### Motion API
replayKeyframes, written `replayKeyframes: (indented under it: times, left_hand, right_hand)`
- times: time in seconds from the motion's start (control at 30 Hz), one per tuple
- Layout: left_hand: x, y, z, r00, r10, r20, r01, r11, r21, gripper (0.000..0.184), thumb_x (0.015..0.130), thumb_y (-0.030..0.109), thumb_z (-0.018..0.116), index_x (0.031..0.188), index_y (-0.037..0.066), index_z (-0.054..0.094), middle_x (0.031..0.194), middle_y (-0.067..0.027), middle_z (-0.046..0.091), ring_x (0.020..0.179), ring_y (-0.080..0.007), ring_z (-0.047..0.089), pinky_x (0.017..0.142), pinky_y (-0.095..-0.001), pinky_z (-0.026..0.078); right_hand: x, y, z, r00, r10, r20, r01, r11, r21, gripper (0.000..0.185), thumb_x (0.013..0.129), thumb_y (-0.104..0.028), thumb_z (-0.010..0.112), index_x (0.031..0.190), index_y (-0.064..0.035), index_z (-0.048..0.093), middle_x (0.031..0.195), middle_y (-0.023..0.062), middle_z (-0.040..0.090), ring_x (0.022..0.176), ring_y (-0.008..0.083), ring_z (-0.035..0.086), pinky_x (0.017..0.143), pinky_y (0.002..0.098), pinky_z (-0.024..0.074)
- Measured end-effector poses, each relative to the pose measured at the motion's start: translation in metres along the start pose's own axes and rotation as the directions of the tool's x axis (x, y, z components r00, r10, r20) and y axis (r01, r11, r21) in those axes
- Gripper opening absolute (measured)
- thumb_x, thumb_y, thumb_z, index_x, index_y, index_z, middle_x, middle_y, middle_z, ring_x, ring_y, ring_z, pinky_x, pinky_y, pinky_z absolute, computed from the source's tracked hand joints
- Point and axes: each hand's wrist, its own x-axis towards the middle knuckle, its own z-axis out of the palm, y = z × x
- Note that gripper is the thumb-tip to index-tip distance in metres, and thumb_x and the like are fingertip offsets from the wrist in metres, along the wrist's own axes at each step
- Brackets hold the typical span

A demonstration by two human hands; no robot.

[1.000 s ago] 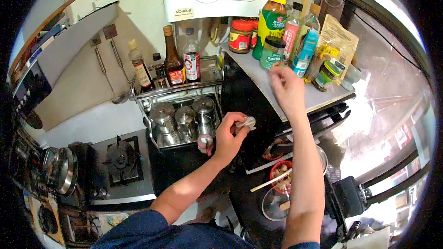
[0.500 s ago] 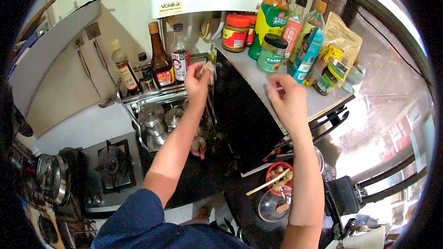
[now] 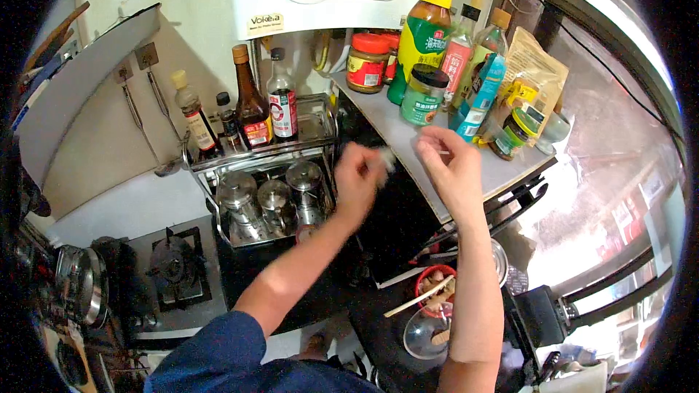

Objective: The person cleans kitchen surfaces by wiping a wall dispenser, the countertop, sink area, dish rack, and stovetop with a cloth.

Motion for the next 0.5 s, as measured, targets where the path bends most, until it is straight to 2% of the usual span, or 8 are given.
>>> replayKeyframes:
  times: [0.07,0.17,0.2,0.27,0.37,0.4,0.43,0.5]
  left_hand:
    - [-0.036,0.038,-0.004,0.993,0.038,0.110,-0.031,0.998,-0.058,0.009,0.077,0.000,0.066,0.084,0.002,0.060,0.079,-0.0115,0.054,0.072,-0.0238,0.055,0.062,-0.0325,0.044]
    - [-0.032,0.031,-0.004,0.989,0.117,0.095,-0.106,0.988,-0.111,0.013,0.073,-0.004,0.067,0.083,0.001,0.060,0.079,-0.0106,0.054,0.072,-0.0246,0.054,0.064,-0.0331,0.043]
    - [-0.015,0.014,-0.004,0.979,0.200,0.047,-0.198,0.979,-0.049,0.009,0.075,-0.002,0.066,0.079,0.002,0.059,0.083,-0.0085,0.055,0.078,-0.0210,0.055,0.069,-0.0301,0.044]
    - [0.021,-0.024,-0.002,0.995,-0.048,-0.084,0.052,0.998,0.040,0.008,0.082,0.008,0.064,0.080,0.001,0.060,0.080,-0.0076,0.056,0.071,-0.0183,0.055,0.064,-0.0299,0.044]
    - [0.086,-0.100,-0.001,0.966,-0.055,-0.254,0.088,0.989,0.121,0.014,0.078,0.014,0.069,0.079,0.001,0.063,0.072,-0.0077,0.060,0.062,-0.0169,0.057,0.061,-0.0306,0.046]
    - [0.104,-0.116,-0.002,0.960,-0.014,-0.281,0.075,0.975,0.208,0.014,0.077,0.014,0.070,0.081,0.001,0.065,0.072,-0.0094,0.062,0.063,-0.0198,0.058,0.063,-0.0322,0.046]
    - [0.119,-0.135,-0.005,0.953,0.052,-0.300,0.022,0.971,0.238,0.014,0.073,0.014,0.070,0.083,0.004,0.066,0.079,-0.0147,0.063,0.074,-0.0309,0.061,0.069,-0.0388,0.047]
    - [0.142,-0.150,-0.008,0.942,-0.040,-0.333,0.122,0.966,0.229,0.015,0.071,0.011,0.071,0.083,0.004,0.067,0.084,-0.0152,0.064,0.078,-0.0320,0.062,0.071,-0.0398,0.047]
  right_hand:
    - [0.000,0.000,0.000,1.000,0.009,0.005,-0.009,0.999,0.033,0.029,0.085,-0.017,0.065,0.105,0.0035,0.063,0.091,0.0089,0.067,0.081,0.0123,0.061,0.075,0.0273,0.0490]
    - [0.000,0.001,-0.002,0.999,0.049,0.022,-0.050,0.998,0.047,0.029,0.085,-0.017,0.065,0.105,0.0039,0.063,0.093,0.0083,0.067,0.081,0.0113,0.060,0.075,0.0262,0.0484]
    - [0.000,0.001,-0.002,0.998,0.057,0.023,-0.058,0.996,0.067,0.029,0.085,-0.017,0.065,0.105,0.0040,0.063,0.092,0.0077,0.067,0.081,0.0108,0.060,0.075,0.0259,0.0482]
    - [0.000,0.001,-0.002,0.998,0.065,0.019,-0.066,0.994,0.087,0.029,0.085,-0.016,0.065,0.105,0.0042,0.063,0.091,0.0071,0.067,0.081,0.0103,0.059,0.074,0.0255,0.0480]
    - [0.001,0.003,-0.003,0.996,0.084,0.020,-0.086,0.985,0.148,0.029,0.085,-0.016,0.065,0.105,0.0045,0.063,0.089,0.0066,0.066,0.080,0.0099,0.059,0.074,0.0247,0.0475]
    - [0.002,0.005,-0.003,0.996,0.078,0.031,-0.081,0.987,0.137,0.029,0.085,-0.016,0.065,0.105,0.0045,0.063,0.089,0.0062,0.066,0.079,0.0098,0.058,0.073,0.0246,0.0473]
    - [0.002,0.006,-0.003,0.996,0.074,0.042,-0.078,0.989,0.126,0.029,0.085,-0.016,0.065,0.105,0.0044,0.063,0.088,0.0059,0.066,0.079,0.0097,0.058,0.073,0.0245,0.0471]
    - [0.003,0.008,-0.004,0.995,0.088,0.040,-0.092,0.991,0.101,0.029,0.085,-0.017,0.066,0.105,0.0041,0.063,0.088,0.0058,0.066,0.079,0.0097,0.058,0.073,0.0246,0.0471]
